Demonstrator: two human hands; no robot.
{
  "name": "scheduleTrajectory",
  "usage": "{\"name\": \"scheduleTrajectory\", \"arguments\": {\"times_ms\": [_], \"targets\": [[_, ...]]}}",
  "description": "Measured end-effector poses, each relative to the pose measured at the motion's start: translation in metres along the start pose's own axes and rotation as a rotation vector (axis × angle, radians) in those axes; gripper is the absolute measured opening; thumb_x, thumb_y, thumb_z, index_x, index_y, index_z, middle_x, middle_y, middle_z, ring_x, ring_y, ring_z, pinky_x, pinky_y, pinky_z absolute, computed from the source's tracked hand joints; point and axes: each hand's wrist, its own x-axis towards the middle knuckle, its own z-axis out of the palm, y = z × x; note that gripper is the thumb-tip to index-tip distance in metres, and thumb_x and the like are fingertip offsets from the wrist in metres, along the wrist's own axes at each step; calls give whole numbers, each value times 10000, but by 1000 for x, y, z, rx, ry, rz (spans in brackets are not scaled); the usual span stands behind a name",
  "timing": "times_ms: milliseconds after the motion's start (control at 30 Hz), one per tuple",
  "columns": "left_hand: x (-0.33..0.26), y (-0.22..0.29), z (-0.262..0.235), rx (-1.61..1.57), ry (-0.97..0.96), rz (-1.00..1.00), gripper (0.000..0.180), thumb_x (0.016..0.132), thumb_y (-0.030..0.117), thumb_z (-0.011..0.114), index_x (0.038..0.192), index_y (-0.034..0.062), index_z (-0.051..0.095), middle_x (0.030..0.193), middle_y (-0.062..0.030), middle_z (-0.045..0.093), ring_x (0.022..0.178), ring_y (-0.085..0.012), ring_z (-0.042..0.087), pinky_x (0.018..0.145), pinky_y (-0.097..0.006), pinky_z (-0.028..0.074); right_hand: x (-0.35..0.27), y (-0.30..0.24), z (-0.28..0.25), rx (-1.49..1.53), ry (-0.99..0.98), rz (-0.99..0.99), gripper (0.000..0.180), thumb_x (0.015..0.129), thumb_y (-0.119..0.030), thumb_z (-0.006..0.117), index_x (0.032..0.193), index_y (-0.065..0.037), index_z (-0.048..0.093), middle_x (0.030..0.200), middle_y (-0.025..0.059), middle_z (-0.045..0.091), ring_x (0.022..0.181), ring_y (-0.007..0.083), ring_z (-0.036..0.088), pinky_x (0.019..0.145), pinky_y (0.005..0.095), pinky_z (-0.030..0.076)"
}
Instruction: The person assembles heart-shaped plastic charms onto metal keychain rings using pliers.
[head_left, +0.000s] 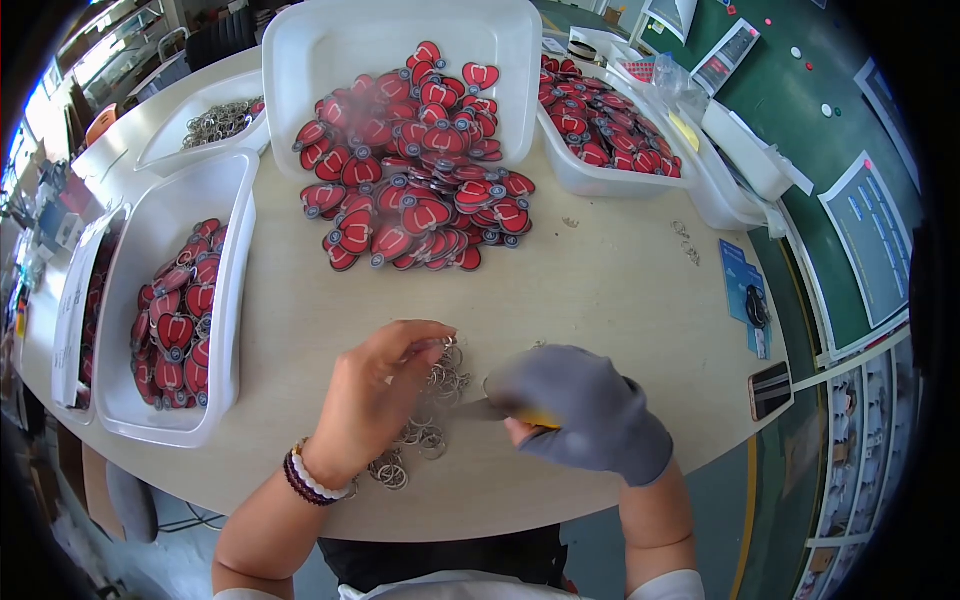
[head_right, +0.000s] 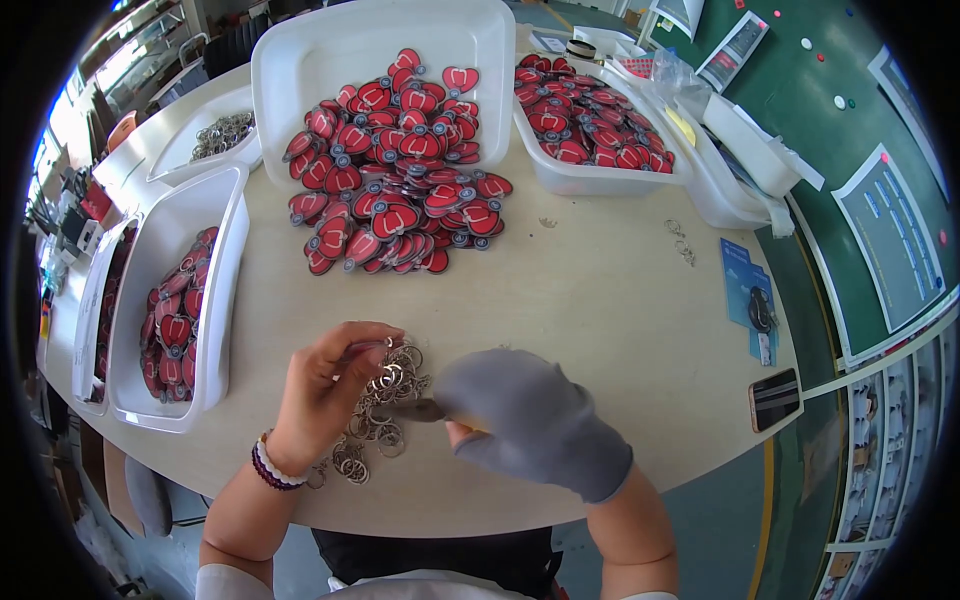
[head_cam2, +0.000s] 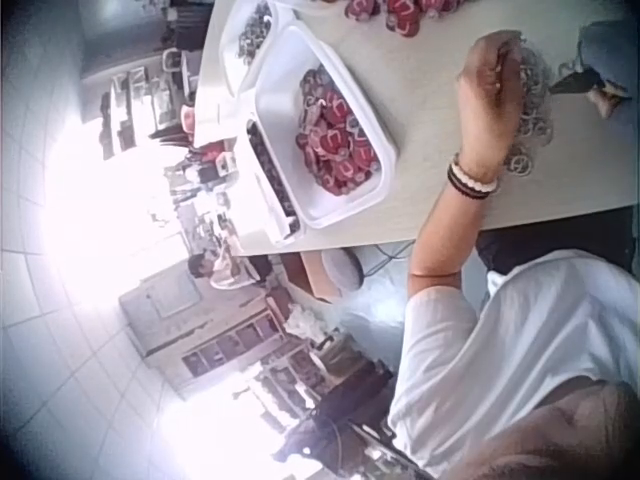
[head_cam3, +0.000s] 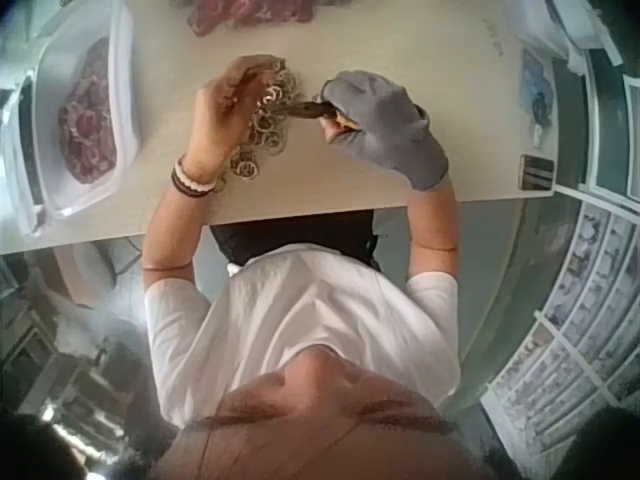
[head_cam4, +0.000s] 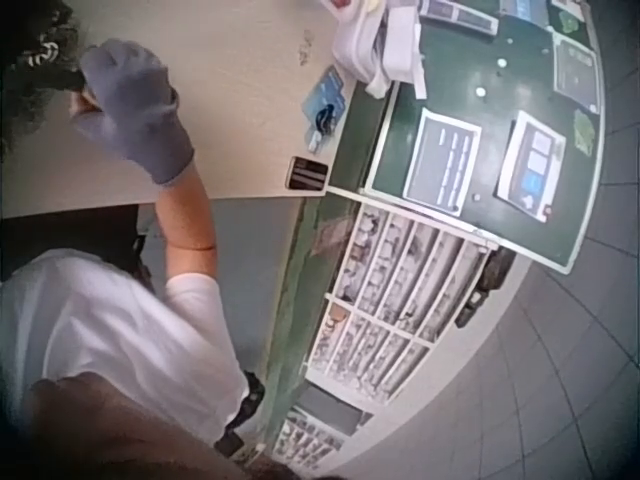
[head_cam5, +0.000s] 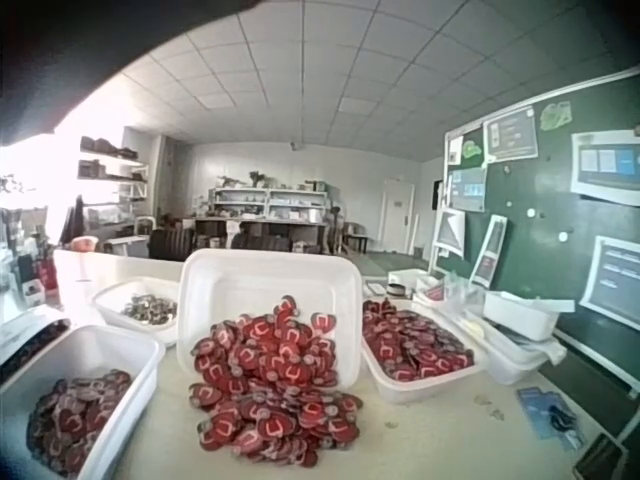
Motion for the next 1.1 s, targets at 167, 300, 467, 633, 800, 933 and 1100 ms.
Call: {"name": "scheduleTrajectory", "arguments": {"times_ms": [167,300,467,633,800,933,1100], "targets": [[0,3,-2,275,-8,323,253,823,-41,638,1072,7,642,1044,-125,683,868,-286,675,762,-337,545,1,-7,-7,464,220,182,162,804,-67,695,911,-42,575,859,82,632,694,199,623,658,299,509],[-4,7,3,346,-60,382,243,807,-43,645,1045,7,647,1031,-129,687,884,-309,673,754,-354,551,0,-12,-11,806,178,466,116,856,-64,667,933,-43,583,842,35,627,743,81,595,655,249,480],[-8,7,6,359,-123,352,218,795,-39,661,1010,0,658,1021,-147,690,883,-317,678,755,-354,554,2,-14,-9,1002,269,494,95,872,-60,653,937,-50,584,861,-9,605,730,47,533,657,230,449],[-10,5,7,341,-149,414,239,813,13,660,1050,35,637,1041,-91,681,881,-288,667,710,-363,546,2,-16,-8,1073,272,474,89,880,-52,645,942,-55,581,908,-5,600,739,48,506,670,232,437],[-11,6,7,334,-140,404,234,816,9,661,1047,38,640,1040,-90,682,875,-287,669,708,-364,547,2,-15,-7,1068,254,473,93,881,-38,640,950,-54,580,922,-1,605,745,47,505,673,231,436],[-10,8,6,312,-139,389,231,817,7,662,1045,42,645,1037,-87,685,866,-286,670,701,-361,547,1,-14,-6,1056,282,450,103,881,-27,636,961,-54,578,911,-3,601,740,47,506,668,231,436],[-10,9,4,295,-92,395,237,807,3,664,1040,41,650,1036,-85,686,859,-279,669,694,-352,548,-2,-12,-9,966,263,448,107,881,-37,645,966,-50,583,885,2,602,732,56,521,661,237,441]]}}
